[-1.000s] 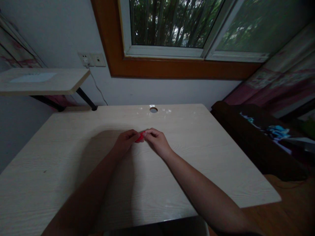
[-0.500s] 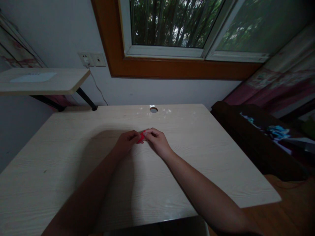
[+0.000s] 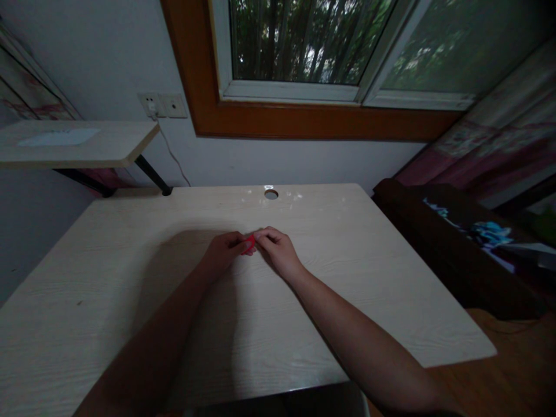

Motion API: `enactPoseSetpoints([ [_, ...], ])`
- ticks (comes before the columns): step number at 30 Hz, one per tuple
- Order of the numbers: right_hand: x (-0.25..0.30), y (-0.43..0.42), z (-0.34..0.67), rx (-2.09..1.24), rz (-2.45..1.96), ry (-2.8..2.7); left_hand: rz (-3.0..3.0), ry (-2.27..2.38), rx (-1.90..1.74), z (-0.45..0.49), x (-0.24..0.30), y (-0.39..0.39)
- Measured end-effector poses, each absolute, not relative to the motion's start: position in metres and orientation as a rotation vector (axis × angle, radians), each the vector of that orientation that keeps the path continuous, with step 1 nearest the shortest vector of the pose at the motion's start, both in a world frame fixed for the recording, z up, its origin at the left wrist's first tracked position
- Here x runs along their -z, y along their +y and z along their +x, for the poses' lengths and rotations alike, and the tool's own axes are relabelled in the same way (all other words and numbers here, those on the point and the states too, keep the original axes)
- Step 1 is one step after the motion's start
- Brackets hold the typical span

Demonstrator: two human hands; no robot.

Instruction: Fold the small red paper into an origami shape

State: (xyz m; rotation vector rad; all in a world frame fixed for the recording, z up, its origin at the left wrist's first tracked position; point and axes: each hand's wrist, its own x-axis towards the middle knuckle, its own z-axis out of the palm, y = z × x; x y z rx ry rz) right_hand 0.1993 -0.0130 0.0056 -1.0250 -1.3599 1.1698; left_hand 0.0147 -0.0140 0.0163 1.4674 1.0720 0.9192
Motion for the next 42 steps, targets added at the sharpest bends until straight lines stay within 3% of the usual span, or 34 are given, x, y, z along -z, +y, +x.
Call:
enactPoseSetpoints([
  [42,-0.0042,-0.0112,0.1977,-1.234,-1.057,-1.288,1.509,1.122,-0.943,0.0147,-0.0197,-0.0136],
])
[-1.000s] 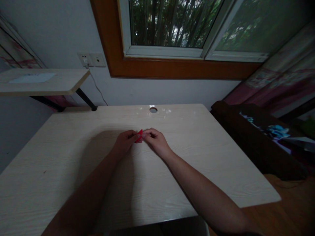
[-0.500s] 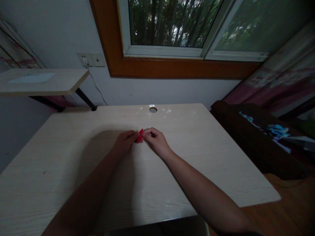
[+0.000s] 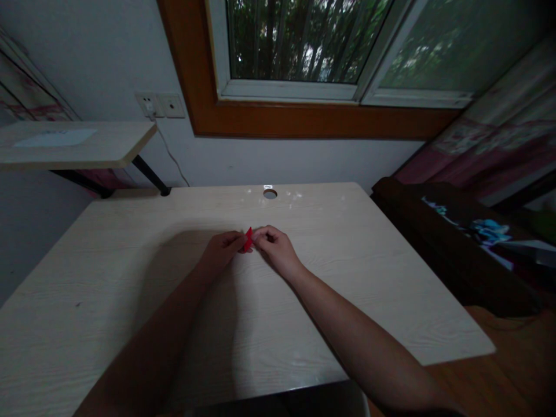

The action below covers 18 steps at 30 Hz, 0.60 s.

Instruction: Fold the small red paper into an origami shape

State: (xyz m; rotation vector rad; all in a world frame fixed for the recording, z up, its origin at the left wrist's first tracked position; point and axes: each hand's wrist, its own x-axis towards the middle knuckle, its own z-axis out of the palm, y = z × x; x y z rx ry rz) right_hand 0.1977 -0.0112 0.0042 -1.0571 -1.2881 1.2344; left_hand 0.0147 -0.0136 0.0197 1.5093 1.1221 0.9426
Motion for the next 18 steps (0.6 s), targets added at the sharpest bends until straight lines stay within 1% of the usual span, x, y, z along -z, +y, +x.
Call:
enactPoseSetpoints([
  [6,-0.0073,-0.0125,0.1974,-1.241,-1.041,-1.294,1.546,1.179,-0.914,0.0148,-0.0201,-0.0119],
  [10,-0.0098,-0.0131,0.1963,-1.303,-1.003,-1.252,1.557,1.193,-0.907,0.0145,-0.0205,-0.0116],
  [18,-0.0063,-0.0139,0.1948,-1.323,-0.968,-1.273,1.545,1.15,-0.836,0.0151,-0.0253,-0.0139],
])
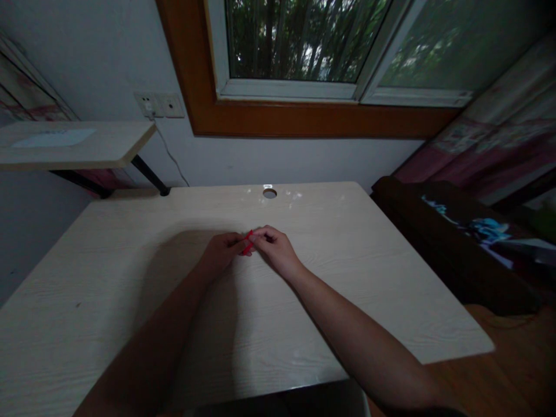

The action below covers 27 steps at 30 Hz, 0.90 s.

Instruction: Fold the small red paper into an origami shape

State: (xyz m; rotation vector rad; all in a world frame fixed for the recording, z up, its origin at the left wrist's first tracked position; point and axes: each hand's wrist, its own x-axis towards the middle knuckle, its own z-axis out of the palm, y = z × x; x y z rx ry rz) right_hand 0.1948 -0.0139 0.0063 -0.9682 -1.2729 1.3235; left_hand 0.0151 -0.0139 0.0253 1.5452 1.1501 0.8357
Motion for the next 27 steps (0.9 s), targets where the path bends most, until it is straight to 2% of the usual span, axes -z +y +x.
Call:
enactPoseSetpoints([
  [15,-0.0089,-0.0153,0.1958,-1.04,-1.066,-1.382,1.531,1.06,-0.786,0.0144,-0.0221,-0.0142],
  [27,-0.0072,-0.0135,0.1964,-1.073,-1.068,-1.388,1.466,1.129,-0.869,0.0177,-0.0298,-0.016],
])
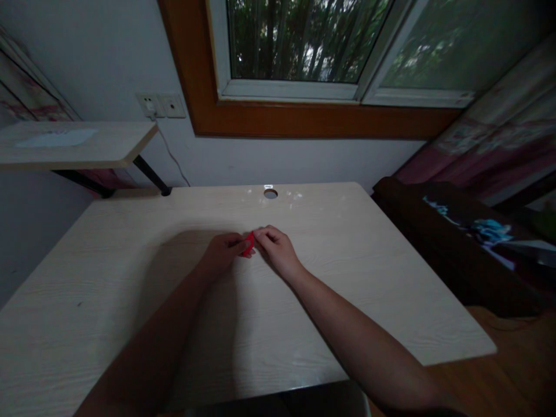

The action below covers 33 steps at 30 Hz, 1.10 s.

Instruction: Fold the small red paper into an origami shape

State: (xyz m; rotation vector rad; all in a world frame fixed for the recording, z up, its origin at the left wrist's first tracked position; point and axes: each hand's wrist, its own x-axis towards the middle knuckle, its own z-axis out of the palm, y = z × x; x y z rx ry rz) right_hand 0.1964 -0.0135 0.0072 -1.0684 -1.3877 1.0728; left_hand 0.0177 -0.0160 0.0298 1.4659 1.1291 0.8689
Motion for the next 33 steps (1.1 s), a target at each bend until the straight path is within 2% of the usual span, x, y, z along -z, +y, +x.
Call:
enactPoseSetpoints([
  [33,-0.013,-0.016,0.195,-1.132,-1.052,-1.373,1.703,1.123,-0.83,0.014,-0.02,-0.014],
])
